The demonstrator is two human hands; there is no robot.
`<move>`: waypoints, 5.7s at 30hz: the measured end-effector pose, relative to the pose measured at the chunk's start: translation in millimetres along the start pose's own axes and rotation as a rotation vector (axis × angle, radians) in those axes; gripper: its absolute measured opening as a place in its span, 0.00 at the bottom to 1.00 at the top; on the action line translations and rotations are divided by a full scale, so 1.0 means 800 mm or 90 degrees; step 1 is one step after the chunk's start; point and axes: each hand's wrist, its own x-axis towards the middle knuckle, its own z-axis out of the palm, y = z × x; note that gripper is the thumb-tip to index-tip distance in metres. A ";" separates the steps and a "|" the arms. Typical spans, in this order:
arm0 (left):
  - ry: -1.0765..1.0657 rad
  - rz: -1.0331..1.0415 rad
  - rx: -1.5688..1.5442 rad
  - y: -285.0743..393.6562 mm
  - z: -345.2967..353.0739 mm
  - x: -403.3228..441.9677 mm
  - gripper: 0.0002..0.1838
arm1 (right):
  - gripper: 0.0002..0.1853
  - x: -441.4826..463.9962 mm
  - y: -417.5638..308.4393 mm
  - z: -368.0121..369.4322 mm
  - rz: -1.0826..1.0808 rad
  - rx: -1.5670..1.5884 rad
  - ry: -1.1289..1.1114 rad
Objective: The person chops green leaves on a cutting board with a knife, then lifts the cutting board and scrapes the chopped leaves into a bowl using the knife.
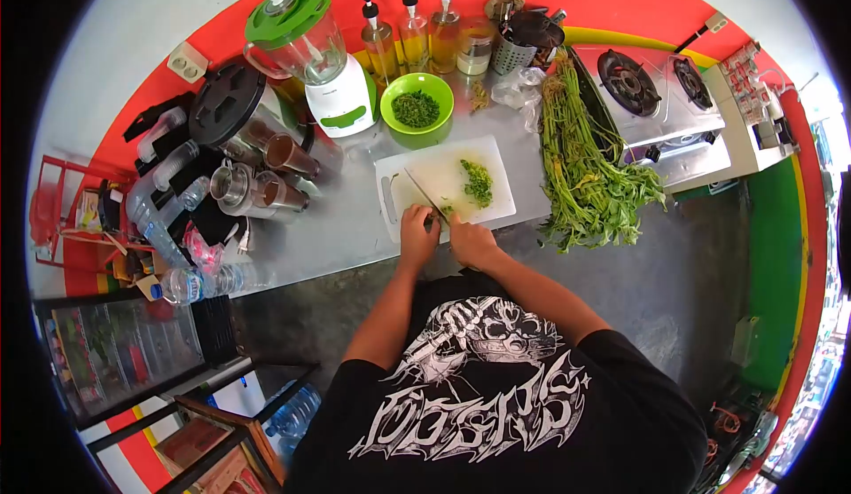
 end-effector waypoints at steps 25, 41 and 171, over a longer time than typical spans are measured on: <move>0.041 -0.011 0.108 0.017 0.019 0.005 0.07 | 0.17 -0.001 0.045 -0.006 0.057 0.112 0.123; 0.031 -0.044 -0.002 -0.001 0.014 0.005 0.05 | 0.18 -0.007 0.007 -0.004 0.024 0.153 0.070; -0.022 0.028 -0.024 -0.010 -0.017 0.007 0.06 | 0.17 0.007 -0.010 -0.037 -0.026 -0.029 -0.071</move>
